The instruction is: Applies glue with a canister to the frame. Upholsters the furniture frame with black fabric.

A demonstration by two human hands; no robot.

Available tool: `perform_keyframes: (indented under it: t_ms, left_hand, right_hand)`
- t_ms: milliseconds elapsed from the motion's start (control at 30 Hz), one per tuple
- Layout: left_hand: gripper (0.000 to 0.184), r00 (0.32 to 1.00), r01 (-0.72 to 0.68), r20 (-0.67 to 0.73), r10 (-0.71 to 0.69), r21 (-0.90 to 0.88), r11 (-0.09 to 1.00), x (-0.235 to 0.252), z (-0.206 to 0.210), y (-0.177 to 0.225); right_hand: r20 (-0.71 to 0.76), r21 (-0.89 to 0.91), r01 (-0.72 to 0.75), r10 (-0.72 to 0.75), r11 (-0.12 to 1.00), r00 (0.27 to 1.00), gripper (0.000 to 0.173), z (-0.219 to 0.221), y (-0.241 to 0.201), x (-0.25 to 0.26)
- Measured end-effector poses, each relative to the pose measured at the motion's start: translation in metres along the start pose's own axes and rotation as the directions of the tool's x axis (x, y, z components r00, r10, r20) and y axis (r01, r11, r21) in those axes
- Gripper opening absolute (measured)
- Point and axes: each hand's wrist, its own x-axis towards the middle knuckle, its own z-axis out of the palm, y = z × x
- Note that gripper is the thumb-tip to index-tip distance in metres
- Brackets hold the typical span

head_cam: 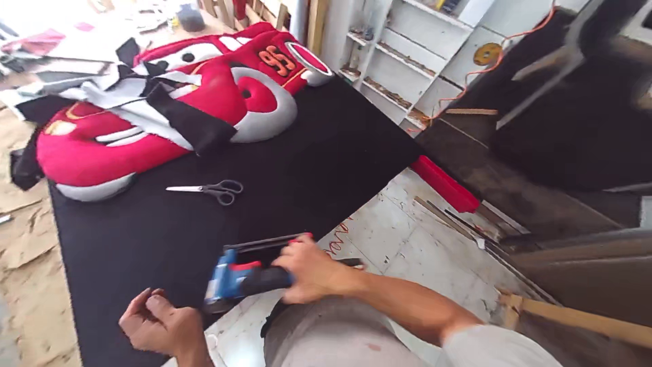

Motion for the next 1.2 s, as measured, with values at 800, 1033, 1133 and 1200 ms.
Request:
perform_keyframes:
  t_ms: [800,1033,1133,1200]
  left_hand:
    - [0.054,0.721,0.401,0.413,-0.556,0.407,0.821,-0.031,0.256,0.187]
    - [0.046,0.822,0.288,0.274,-0.499,0.557,0.779,-0.05,0.255,0.183]
    - [0.043,0.852,0.233,0.233,-0.47,0.634,0.737,-0.061,0.259,0.185]
    - [0.042,0.862,0.205,0.24,-0.447,0.641,0.74,-0.059,0.259,0.182]
  right_hand:
    - [-0.057,-0.402,-0.066,0.046,0.913,0.997,0.052,-0.3,0.491,0.015]
    - [-0.035,-0.102,0.167,-0.172,0.981,0.985,0.062,-0.099,0.252,0.061]
    - [0.115,-0.107,0.104,-0.092,0.989,0.989,0.071,-0.057,0.242,0.04]
    - [0.052,-0.167,0.051,-0.043,0.985,0.998,0.072,-0.074,0.277,0.018]
